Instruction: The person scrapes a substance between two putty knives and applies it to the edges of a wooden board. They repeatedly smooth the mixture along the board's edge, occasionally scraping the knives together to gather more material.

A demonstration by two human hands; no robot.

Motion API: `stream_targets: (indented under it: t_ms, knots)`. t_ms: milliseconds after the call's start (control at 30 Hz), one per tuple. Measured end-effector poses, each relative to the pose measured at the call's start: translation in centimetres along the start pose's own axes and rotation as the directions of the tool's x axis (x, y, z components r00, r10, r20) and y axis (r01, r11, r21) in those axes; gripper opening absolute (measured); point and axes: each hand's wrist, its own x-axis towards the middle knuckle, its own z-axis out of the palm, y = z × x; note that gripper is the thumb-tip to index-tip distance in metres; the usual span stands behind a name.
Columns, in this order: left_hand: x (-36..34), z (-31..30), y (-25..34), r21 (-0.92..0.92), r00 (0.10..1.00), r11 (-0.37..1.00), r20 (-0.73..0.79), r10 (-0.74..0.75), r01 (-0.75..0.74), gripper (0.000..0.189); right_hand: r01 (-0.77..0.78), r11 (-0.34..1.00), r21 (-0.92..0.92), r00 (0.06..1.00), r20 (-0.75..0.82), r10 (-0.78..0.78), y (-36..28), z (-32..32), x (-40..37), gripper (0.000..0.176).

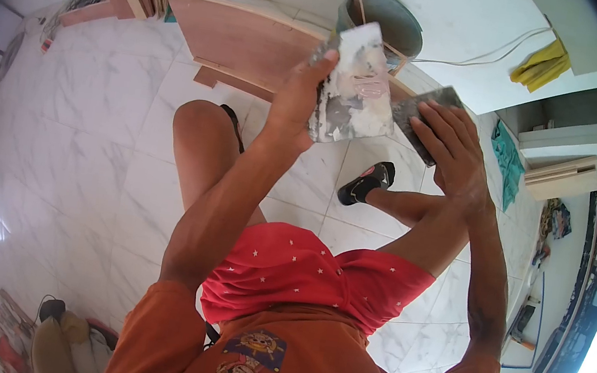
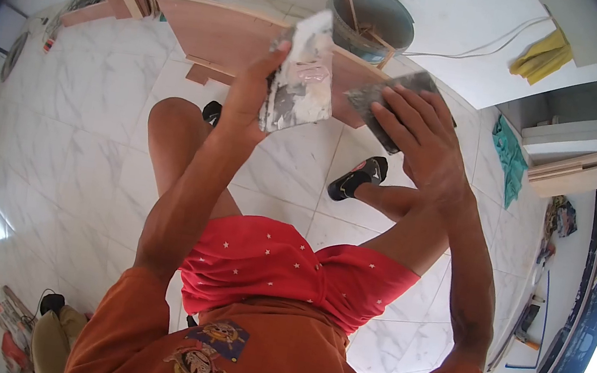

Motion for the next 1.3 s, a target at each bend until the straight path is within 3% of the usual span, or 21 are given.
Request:
stream_targets:
  t_ms: [100, 133, 167, 200, 267, 300, 367, 433, 533, 667, 733, 800, 967, 1167, 1300]
  knots:
    - [-0.4, 0.8, 1.2, 0.139, 0.982, 0.983, -0.132, 0.137, -0.119, 0.037, -0.235, 0.961, 0.142, 0.969, -0.036, 0.243, -0.6, -0.6, -1.9, 0.066]
    - [-0.6, 1.0, 1.0, 0.199, 0.956, 0.954, -0.141, 0.256, -0.226, 0.035, -0.458, 0.842, 0.285, 0.875, -0.021, 0.483, -2.2, -1.6, -1.7, 0.061]
    - [-0.6, 1.3, 0.6, 0.261, 0.918, 0.907, -0.135, 0.373, -0.33, 0.034, -0.635, 0.651, 0.417, 0.724, 0.025, 0.69, -4.4, -3.1, -0.8, 0.057]
    - [-0.7, 1.6, 0.4, 0.323, 0.869, 0.847, -0.121, 0.48, -0.423, 0.033, -0.751, 0.47, 0.464, 0.567, 0.088, 0.819, -6.3, -3.6, -0.3, 0.042]
    - [-1.1, 1.8, 0.4, 0.558, 0.765, 0.633, 0.006, 0.644, -0.537, 0.037, -0.835, 0.038, 0.549, 0.176, 0.201, 0.964, -9.9, -4.5, 0.7, 0.019]
    - [-1.3, 2.1, 0.3, 0.647, 0.704, 0.495, 0.093, 0.704, -0.58, 0.038, -0.795, 0.134, 0.591, 0.281, 0.163, 0.946, -11.0, -4.2, 0.9, 0.015]
    - [-1.9, 3.0, 0.0, 0.734, 0.618, 0.316, 0.176, 0.766, -0.601, 0.037, -0.662, 0.196, 0.724, 0.372, 0.089, 0.924, -12.3, -2.2, 0.8, 0.015]
    - [-2.6, 4.1, -0.5, 0.764, 0.514, 0.135, 0.281, 0.81, -0.631, 0.033, -0.453, 0.143, 0.88, 0.346, 0.026, 0.938, -13.4, 0.9, 1.1, 0.017]
    - [-3.3, 4.4, -1.4, 0.781, 0.484, 0.002, 0.385, 0.786, -0.625, 0.031, -0.333, 0.001, 0.943, 0.28, 0.098, 0.955, -14.3, 1.7, 2.4, 0.015]
    - [-4.1, 3.2, -1.7, 0.789, 0.495, -0.239, 0.557, 0.667, -0.566, 0.032, -0.285, -0.018, 0.958, 0.278, 0.1, 0.955, -13.9, 1.0, 3.6, 0.017]
    - [-4.1, 3.1, -1.8, 0.742, 0.429, -0.321, 0.624, 0.653, -0.589, 0.031, -0.252, -0.076, 0.965, 0.248, 0.141, 0.959, -13.9, 0.5, 3.9, 0.017]
    - [-4.3, 3.5, -1.7, 0.715, 0.41, -0.367, 0.662, 0.627, -0.595, 0.03, -0.269, -0.076, 0.96, 0.236, 0.142, 0.961, -13.8, 0.2, 4.0, 0.017]
    - [-5.3, 4.3, -1.3, 0.715, 0.509, -0.38, 0.691, 0.513, -0.587, 0.03, -0.242, -0.068, 0.968, 0.242, 0.128, 0.962, -13.4, -0.3, 3.8, 0.017]
    - [-5.3, 4.2, -0.8, 0.644, 0.524, -0.478, 0.764, 0.376, -0.597, 0.03, -0.189, -0.104, 0.977, 0.254, 0.151, 0.955, -12.6, 0.0, 3.5, 0.017]
    - [-6.1, 4.0, -0.5, 0.68, 0.611, -0.485, 0.723, 0.323, -0.549, 0.031, -0.114, -0.145, 0.983, 0.263, 0.17, 0.95, -12.1, 0.7, 3.4, 0.016]
